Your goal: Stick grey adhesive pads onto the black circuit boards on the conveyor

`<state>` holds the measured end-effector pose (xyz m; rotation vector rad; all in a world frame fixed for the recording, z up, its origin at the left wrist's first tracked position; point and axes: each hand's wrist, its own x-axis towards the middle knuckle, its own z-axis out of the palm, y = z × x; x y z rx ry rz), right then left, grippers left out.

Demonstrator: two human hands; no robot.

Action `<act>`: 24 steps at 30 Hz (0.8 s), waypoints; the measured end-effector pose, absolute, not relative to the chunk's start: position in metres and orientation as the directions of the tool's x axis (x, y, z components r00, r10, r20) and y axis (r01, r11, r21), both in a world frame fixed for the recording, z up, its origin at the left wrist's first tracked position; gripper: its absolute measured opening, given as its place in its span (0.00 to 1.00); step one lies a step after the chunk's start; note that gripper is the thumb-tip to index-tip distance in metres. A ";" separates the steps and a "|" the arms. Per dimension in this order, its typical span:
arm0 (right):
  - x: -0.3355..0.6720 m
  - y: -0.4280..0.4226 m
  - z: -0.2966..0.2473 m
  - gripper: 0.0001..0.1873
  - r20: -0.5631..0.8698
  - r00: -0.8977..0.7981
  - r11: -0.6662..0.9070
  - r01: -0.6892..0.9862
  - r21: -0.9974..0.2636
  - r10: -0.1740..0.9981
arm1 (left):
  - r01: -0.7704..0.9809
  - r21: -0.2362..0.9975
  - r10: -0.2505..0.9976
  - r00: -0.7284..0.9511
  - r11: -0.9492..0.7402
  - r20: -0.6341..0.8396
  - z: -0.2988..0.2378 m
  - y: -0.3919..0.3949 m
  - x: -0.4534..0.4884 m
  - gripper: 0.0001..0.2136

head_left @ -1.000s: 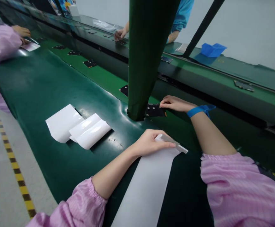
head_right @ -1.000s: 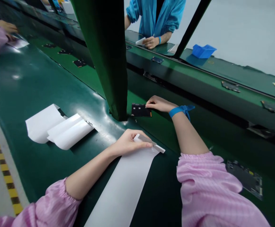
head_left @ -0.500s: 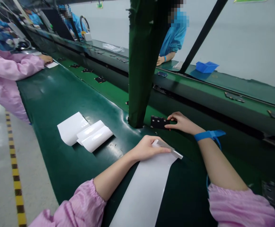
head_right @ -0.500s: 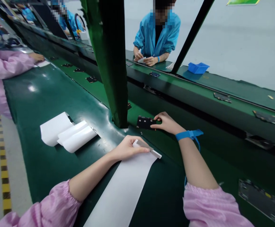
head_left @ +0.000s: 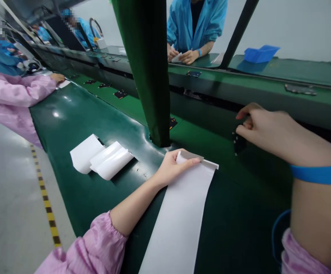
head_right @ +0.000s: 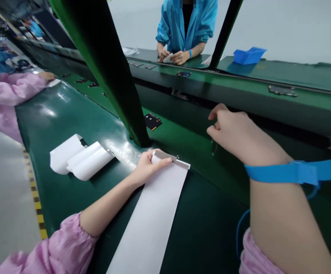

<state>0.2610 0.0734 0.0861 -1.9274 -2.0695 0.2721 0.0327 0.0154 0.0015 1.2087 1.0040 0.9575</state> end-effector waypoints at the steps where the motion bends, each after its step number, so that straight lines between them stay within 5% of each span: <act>1: 0.260 0.074 0.083 0.09 0.043 -0.017 0.030 0.948 -0.317 0.999 | -0.053 0.993 0.957 0.278 0.107 -0.088 0.001 0.015 0.033 0.16; 5: 0.242 0.070 0.076 0.15 -0.216 -0.192 0.071 0.881 -0.467 0.957 | -0.059 0.995 0.962 0.264 0.082 -0.063 -0.002 0.017 0.033 0.16; 9: 0.224 0.056 0.086 0.20 -0.200 -0.466 0.271 0.757 -0.595 0.862 | -0.078 0.996 0.973 0.232 0.044 -0.025 -0.003 0.018 0.033 0.16; 24: 0.221 0.055 0.084 0.18 -0.251 -0.557 0.323 0.730 -0.602 0.792 | -0.125 0.992 0.986 0.167 0.009 0.012 -0.005 0.019 0.035 0.15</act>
